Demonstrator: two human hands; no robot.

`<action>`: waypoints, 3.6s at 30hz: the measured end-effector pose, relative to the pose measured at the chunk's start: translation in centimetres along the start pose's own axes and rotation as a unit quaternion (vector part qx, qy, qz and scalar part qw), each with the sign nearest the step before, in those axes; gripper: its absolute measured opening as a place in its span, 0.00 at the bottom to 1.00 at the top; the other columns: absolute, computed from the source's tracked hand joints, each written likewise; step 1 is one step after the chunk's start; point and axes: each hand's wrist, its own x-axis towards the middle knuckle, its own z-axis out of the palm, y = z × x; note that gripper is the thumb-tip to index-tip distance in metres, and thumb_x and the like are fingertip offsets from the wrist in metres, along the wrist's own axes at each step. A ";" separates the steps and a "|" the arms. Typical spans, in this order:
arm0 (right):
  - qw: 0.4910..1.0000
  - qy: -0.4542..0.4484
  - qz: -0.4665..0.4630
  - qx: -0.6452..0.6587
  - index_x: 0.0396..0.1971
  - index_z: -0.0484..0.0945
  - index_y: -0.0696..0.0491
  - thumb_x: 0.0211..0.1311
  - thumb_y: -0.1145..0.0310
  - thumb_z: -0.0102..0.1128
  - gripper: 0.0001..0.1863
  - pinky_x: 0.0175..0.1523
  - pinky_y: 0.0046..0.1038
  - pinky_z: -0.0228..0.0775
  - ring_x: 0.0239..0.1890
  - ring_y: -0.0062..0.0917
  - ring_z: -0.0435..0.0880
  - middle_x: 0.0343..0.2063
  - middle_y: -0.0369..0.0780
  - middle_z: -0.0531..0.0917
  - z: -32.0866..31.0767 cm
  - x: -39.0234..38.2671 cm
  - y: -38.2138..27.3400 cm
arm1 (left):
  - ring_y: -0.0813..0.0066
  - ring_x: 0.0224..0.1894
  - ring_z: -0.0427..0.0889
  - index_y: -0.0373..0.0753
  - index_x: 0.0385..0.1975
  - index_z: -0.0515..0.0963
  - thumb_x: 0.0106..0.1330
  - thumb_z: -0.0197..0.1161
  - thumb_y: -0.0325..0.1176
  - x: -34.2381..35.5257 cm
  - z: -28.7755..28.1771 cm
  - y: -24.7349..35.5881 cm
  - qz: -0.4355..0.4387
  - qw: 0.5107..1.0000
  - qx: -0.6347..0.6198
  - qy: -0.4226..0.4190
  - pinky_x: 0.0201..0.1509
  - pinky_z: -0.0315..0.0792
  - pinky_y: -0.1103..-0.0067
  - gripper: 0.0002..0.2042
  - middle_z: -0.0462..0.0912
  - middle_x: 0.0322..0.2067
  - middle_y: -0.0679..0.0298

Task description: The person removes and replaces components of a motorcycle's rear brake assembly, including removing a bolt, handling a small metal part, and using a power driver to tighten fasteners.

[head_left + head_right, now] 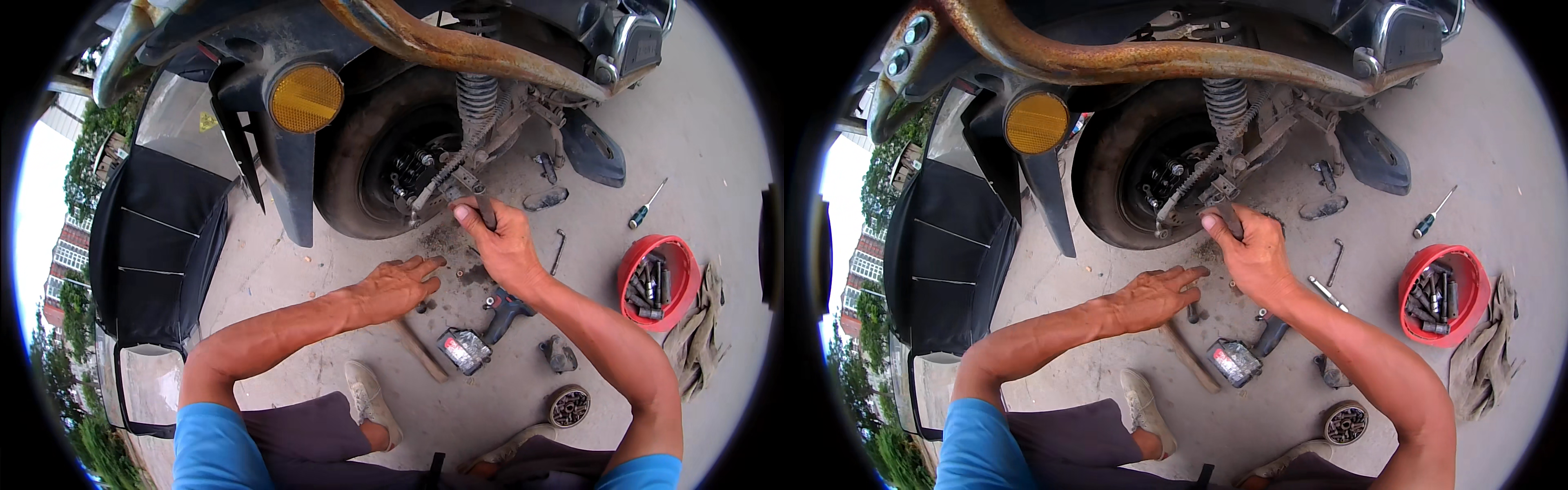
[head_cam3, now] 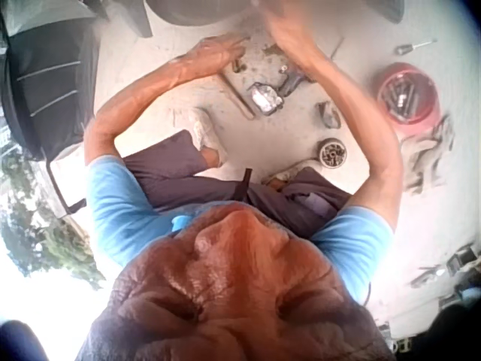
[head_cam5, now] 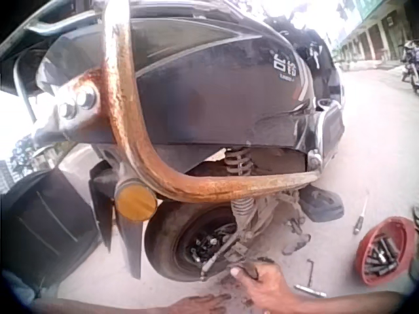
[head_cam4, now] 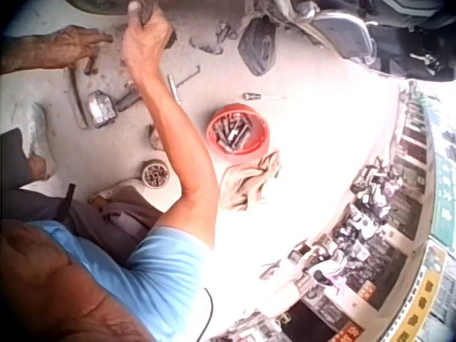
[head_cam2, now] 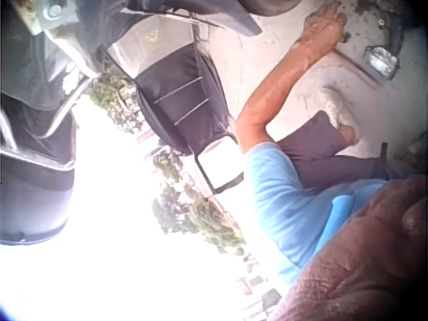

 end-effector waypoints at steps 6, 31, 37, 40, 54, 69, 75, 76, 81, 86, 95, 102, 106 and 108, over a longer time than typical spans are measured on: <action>0.989 0.064 -0.123 -0.042 0.42 0.81 0.60 0.68 0.59 0.63 0.18 0.38 0.33 0.71 0.29 0.28 0.77 0.24 0.46 0.81 -0.9 2.1 -6.0 | 0.64 0.38 0.84 0.32 0.50 0.77 0.72 0.58 0.34 -2.8 -8.9 -0.1 -0.158 0.971 -0.178 -0.034 0.43 0.79 0.69 0.13 0.82 0.49 0.54; 0.962 -0.141 0.234 -0.023 0.38 0.80 0.62 0.75 0.56 0.54 0.21 0.18 0.25 0.54 0.12 0.16 0.64 0.16 0.35 0.72 -2.3 4.5 -6.5 | 0.80 0.43 0.80 0.35 0.44 0.82 0.75 0.58 0.40 3.5 -3.1 -2.2 -0.206 0.745 -0.604 0.194 0.46 0.76 0.78 0.13 0.85 0.38 0.65; 0.921 -0.137 0.314 0.186 0.37 0.79 0.60 0.75 0.58 0.54 0.18 0.18 0.23 0.50 0.14 0.14 0.63 0.17 0.33 0.70 -2.4 4.0 -6.2 | 0.81 0.40 0.79 0.33 0.46 0.81 0.75 0.58 0.42 2.7 -3.1 -2.8 -0.182 0.795 -0.536 0.216 0.45 0.75 0.79 0.16 0.85 0.38 0.63; 0.928 -0.120 0.325 0.140 0.38 0.79 0.61 0.72 0.61 0.57 0.15 0.18 0.26 0.58 0.15 0.21 0.71 0.19 0.37 0.76 -1.8 3.8 -6.6 | 0.82 0.33 0.77 0.32 0.47 0.80 0.74 0.59 0.43 1.5 -4.9 -2.1 -0.182 0.845 -0.452 0.221 0.39 0.74 0.79 0.18 0.84 0.32 0.60; 0.979 -0.020 0.082 -0.187 0.32 0.79 0.63 0.65 0.66 0.63 0.13 0.32 0.30 0.69 0.25 0.23 0.79 0.21 0.40 0.80 -0.8 3.5 -5.5 | 0.49 0.29 0.82 0.35 0.41 0.81 0.71 0.61 0.42 0.2 -7.5 -2.7 -0.156 0.935 -0.160 0.277 0.36 0.75 0.61 0.14 0.83 0.29 0.52; 0.937 0.008 0.302 -0.176 0.51 0.75 0.67 0.64 0.74 0.64 0.18 0.36 0.25 0.79 0.32 0.21 0.85 0.32 0.42 0.82 -11.2 -5.8 0.5 | 0.56 0.50 0.77 0.34 0.41 0.77 0.58 0.62 0.20 6.4 -9.0 -5.6 0.046 0.917 0.068 0.389 0.53 0.75 0.66 0.11 0.80 0.45 0.58; 0.825 -0.009 0.277 -0.492 0.48 0.80 0.62 0.54 0.69 0.66 0.21 0.46 0.41 0.78 0.39 0.44 0.87 0.35 0.55 0.85 -15.6 -13.3 12.5 | 0.50 0.47 0.75 0.34 0.37 0.70 0.56 0.63 0.17 6.7 -9.9 -4.1 0.002 0.925 0.039 0.378 0.48 0.72 0.61 0.12 0.76 0.39 0.53; 0.838 -0.013 0.283 -0.467 0.49 0.80 0.62 0.53 0.69 0.66 0.22 0.47 0.41 0.78 0.39 0.45 0.87 0.36 0.56 0.85 -15.7 -13.2 12.4 | 0.50 0.47 0.75 0.33 0.37 0.70 0.56 0.63 0.16 6.7 -9.7 -4.3 -0.016 0.930 0.028 0.367 0.48 0.71 0.60 0.12 0.75 0.39 0.52; 0.882 -0.150 0.386 -0.227 0.44 0.83 0.63 0.59 0.69 0.65 0.16 0.42 0.33 0.81 0.38 0.31 0.89 0.36 0.46 0.87 -18.8 -12.9 8.9 | 0.48 0.53 0.75 0.31 0.49 0.74 0.55 0.59 0.11 6.3 -10.3 -3.7 0.029 0.938 0.028 0.343 0.54 0.69 0.61 0.20 0.77 0.48 0.51; 0.896 0.021 0.413 -0.161 0.36 0.83 0.60 0.64 0.69 0.63 0.09 0.37 0.26 0.82 0.30 0.24 0.87 0.29 0.40 0.86 -28.5 -14.8 7.7 | 0.51 0.54 0.77 0.31 0.47 0.76 0.60 0.53 0.13 6.1 -10.4 -4.4 0.021 0.947 0.047 0.318 0.56 0.71 0.65 0.16 0.78 0.50 0.52; 0.846 0.118 0.267 -0.446 0.35 0.86 0.56 0.54 0.74 0.61 0.10 0.46 0.36 0.79 0.39 0.36 0.89 0.32 0.46 0.88 -33.4 -18.4 12.5 | 0.51 0.48 0.78 0.29 0.40 0.74 0.56 0.60 0.11 6.9 -10.4 -4.0 -0.024 0.945 -0.008 0.325 0.50 0.69 0.64 0.13 0.78 0.43 0.51; 0.803 -0.073 0.150 -0.572 0.45 0.83 0.51 0.54 0.75 0.59 0.17 0.48 0.41 0.79 0.44 0.42 0.86 0.48 0.43 0.82 -29.4 -16.5 14.2 | 0.51 0.50 0.77 0.29 0.45 0.76 0.60 0.57 0.15 6.3 -11.2 -3.7 0.030 0.953 0.075 0.291 0.55 0.69 0.67 0.13 0.77 0.44 0.50; 0.726 -0.100 0.191 -0.653 0.45 0.80 0.52 0.54 0.73 0.59 0.16 0.45 0.45 0.78 0.43 0.42 0.86 0.47 0.43 0.82 -28.0 -15.7 14.1 | 0.51 0.50 0.76 0.29 0.44 0.76 0.60 0.56 0.14 6.7 -11.2 -3.6 0.027 0.952 0.061 0.298 0.54 0.69 0.66 0.13 0.77 0.44 0.50; 0.743 -0.092 0.188 -0.636 0.45 0.80 0.52 0.54 0.72 0.60 0.16 0.46 0.45 0.78 0.43 0.43 0.85 0.47 0.44 0.82 -28.8 -15.5 14.3 | 0.50 0.51 0.76 0.28 0.42 0.75 0.55 0.59 0.12 6.9 -11.3 -3.9 0.010 0.960 0.030 0.279 0.55 0.69 0.65 0.14 0.79 0.45 0.51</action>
